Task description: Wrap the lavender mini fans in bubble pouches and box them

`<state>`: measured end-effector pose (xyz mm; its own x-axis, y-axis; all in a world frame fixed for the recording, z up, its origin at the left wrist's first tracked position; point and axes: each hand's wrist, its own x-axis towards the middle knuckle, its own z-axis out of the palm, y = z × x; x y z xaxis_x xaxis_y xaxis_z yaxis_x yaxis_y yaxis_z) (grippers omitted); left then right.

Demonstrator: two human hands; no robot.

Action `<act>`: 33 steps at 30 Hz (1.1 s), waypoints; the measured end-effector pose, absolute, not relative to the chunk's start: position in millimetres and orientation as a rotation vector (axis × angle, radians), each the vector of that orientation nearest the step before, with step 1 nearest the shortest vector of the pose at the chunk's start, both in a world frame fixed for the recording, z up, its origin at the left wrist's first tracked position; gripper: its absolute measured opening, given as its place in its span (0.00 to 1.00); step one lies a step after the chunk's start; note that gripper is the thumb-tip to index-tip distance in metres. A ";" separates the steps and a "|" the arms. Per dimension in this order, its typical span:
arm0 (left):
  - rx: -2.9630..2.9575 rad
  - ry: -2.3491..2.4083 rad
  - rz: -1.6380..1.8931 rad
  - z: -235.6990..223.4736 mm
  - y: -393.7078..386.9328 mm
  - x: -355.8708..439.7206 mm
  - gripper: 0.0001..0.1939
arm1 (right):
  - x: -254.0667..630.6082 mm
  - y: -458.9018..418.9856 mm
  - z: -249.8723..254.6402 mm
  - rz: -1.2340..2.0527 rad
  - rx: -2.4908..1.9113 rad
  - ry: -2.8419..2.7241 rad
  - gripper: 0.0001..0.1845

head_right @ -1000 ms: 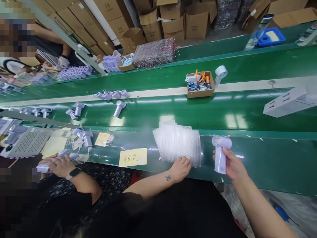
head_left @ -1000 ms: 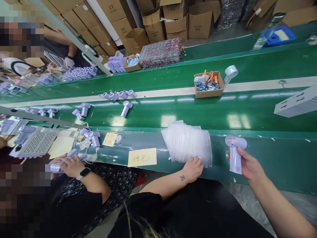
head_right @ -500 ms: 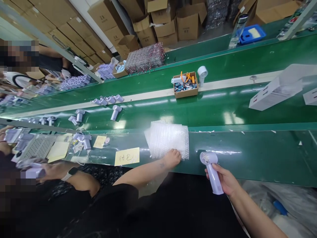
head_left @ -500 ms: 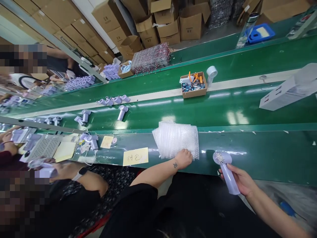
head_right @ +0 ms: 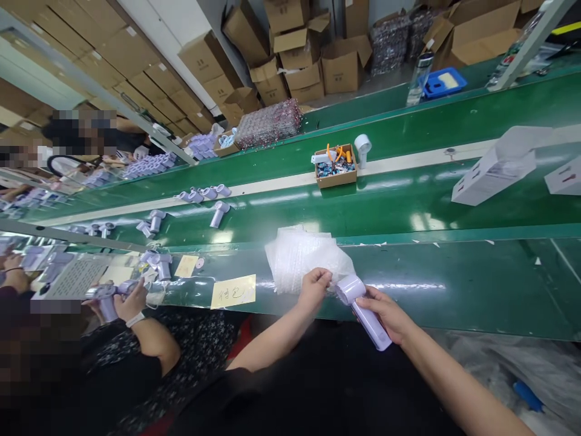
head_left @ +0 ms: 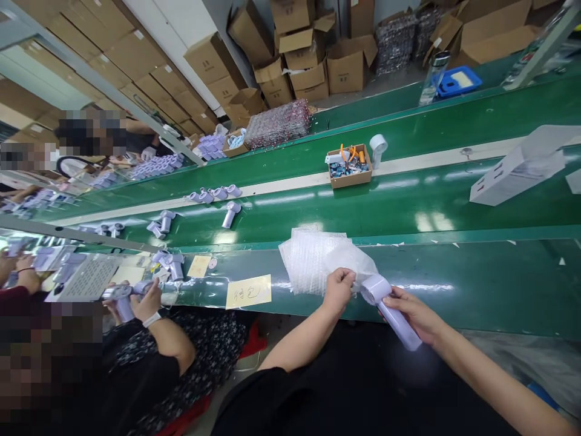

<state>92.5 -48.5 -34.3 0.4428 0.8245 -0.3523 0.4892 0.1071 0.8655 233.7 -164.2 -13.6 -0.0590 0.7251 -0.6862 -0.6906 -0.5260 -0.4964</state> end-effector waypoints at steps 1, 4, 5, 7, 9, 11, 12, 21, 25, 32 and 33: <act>1.621 1.147 0.443 -31.7 -51.5 91.5 0.09 | 233.3 -165.9 -13.4 1.764 -1.214 -0.035 0.22; 1.995 0.855 0.617 -22.3 -57.3 85.2 0.09 | 231.2 -172.4 -11.5 1.744 -1.270 0.007 0.20; 2.113 0.762 0.648 -20.3 -58.3 81.9 0.10 | 230.0 -173.9 -10.6 1.732 -1.279 0.015 0.19; 2.309 0.605 0.655 -19.5 -59.8 73.9 0.10 | 226.5 -175.7 -9.0 1.682 -1.294 0.040 0.18; 2.440 0.500 0.633 -22.4 -61.5 66.8 0.10 | 221.6 -176.4 -8.2 1.602 -1.295 0.072 0.18; 2.477 0.425 0.623 -25.7 -63.3 65.0 0.10 | 215.6 -176.6 -8.5 1.507 -1.301 0.096 0.18; 2.469 0.395 0.625 -26.3 -63.9 67.0 0.10 | 212.8 -176.6 -9.1 1.469 -1.309 0.102 0.18; 2.504 0.152 0.269 -9.2 -54.6 97.3 0.09 | 225.7 -175.0 -12.9 1.445 -1.225 0.145 0.20; 2.228 0.476 0.189 -4.7 -51.7 97.7 0.08 | 221.8 -171.7 -14.2 1.426 -1.281 0.207 0.11; 1.893 0.680 0.059 -2.5 -40.8 116.5 0.08 | 229.3 -184.7 22.3 1.174 -1.425 0.174 0.10; 1.855 0.647 0.062 -0.2 -37.5 120.1 0.09 | 231.5 -187.9 30.6 1.101 -1.447 0.159 0.11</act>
